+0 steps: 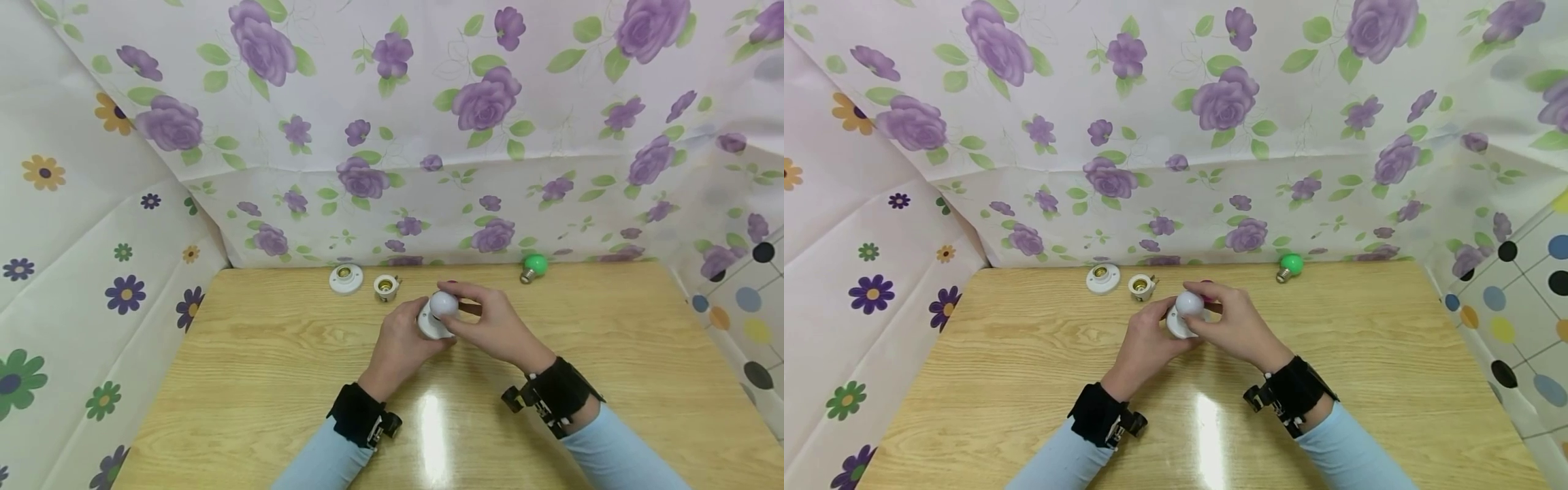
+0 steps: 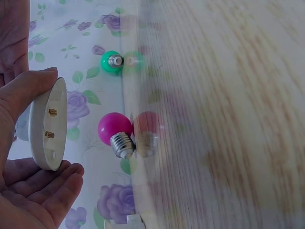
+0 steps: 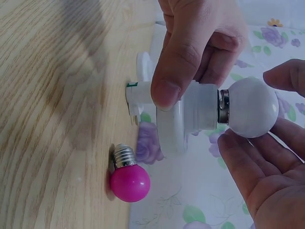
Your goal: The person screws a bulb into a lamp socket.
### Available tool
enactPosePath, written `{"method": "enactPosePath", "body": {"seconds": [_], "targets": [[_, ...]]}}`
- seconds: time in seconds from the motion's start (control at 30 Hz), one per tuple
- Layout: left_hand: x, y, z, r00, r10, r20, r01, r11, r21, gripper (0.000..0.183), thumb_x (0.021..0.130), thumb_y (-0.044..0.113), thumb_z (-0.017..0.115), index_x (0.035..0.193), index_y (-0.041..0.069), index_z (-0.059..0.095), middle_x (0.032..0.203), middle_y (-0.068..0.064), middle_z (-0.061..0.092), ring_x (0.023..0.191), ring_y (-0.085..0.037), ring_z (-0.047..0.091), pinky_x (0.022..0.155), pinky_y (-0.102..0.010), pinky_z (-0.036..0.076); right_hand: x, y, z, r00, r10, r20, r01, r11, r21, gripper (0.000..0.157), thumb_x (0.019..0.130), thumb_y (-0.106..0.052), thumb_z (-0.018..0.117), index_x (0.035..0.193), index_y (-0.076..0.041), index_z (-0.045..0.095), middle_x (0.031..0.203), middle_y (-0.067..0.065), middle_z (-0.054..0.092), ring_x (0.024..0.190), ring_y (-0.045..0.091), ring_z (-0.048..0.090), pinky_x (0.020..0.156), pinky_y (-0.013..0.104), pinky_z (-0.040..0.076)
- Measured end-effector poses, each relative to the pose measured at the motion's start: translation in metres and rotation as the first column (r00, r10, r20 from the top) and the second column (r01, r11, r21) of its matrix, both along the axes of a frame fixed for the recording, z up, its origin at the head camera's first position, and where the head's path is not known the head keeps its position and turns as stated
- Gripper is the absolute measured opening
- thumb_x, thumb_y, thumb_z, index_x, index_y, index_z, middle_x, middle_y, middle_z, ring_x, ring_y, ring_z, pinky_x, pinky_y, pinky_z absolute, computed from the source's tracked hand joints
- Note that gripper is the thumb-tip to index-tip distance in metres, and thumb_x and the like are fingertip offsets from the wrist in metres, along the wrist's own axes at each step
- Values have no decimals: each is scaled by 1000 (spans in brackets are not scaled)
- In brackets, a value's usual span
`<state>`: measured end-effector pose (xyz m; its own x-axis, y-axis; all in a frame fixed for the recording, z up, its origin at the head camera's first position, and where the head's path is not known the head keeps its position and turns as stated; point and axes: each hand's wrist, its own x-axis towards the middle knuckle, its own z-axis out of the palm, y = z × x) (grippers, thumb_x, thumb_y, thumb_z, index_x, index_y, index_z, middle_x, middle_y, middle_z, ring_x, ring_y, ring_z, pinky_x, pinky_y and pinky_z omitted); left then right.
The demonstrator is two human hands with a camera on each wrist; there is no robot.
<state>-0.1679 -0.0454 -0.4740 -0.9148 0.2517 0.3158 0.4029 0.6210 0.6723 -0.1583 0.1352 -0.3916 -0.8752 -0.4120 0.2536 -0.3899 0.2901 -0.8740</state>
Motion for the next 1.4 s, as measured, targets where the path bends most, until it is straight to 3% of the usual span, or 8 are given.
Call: {"method": "enactPosePath", "body": {"seconds": [0.63, 0.83, 1.03, 1.4], "targets": [[0, 0, -2, 1000, -9, -12, 9, 1000, 1, 64, 70, 50, 76, 124, 24, 55, 111, 11, 55, 101, -2, 50, 81, -25, 44, 1, 0, -1, 1000, -12, 17, 13, 999, -41, 40, 82, -4, 68, 122, -5, 58, 123, 5, 56, 113, 22, 52, 84, 35, 47], [1, 0, 0, 1000, -2, -11, 2, 1000, -8, 64, 70, 49, 76, 124, 22, 55, 111, 9, 55, 101, -3, 50, 80, -25, 45, 1, 0, -2, 1000, -29, 6, 29, 999, -42, 39, 82, -6, 69, 120, -6, 60, 122, 8, 57, 112, 21, 53, 83, 37, 48], [1, 0, -1, 1000, 0, -1, 0, 1000, -1, 65, 70, 49, 76, 125, 24, 54, 113, 11, 54, 102, -2, 49, 81, -25, 44, 0, 1, -3, 1000, -23, -19, 23, 999, -38, 40, 82, -10, 70, 119, 0, 59, 121, 12, 57, 111, 24, 53, 82, 44, 47], [1, 1, 0, 1000, -1, 1, 1, 1000, 7, 64, 71, 50, 75, 125, 23, 54, 114, 10, 55, 102, -3, 50, 82, -26, 44, -14, 6, -31, 999, -44, -9, 44, 997, -68, 43, 80, -25, 74, 118, -10, 62, 118, 0, 59, 109, 14, 54, 79, 33, 49]]}}
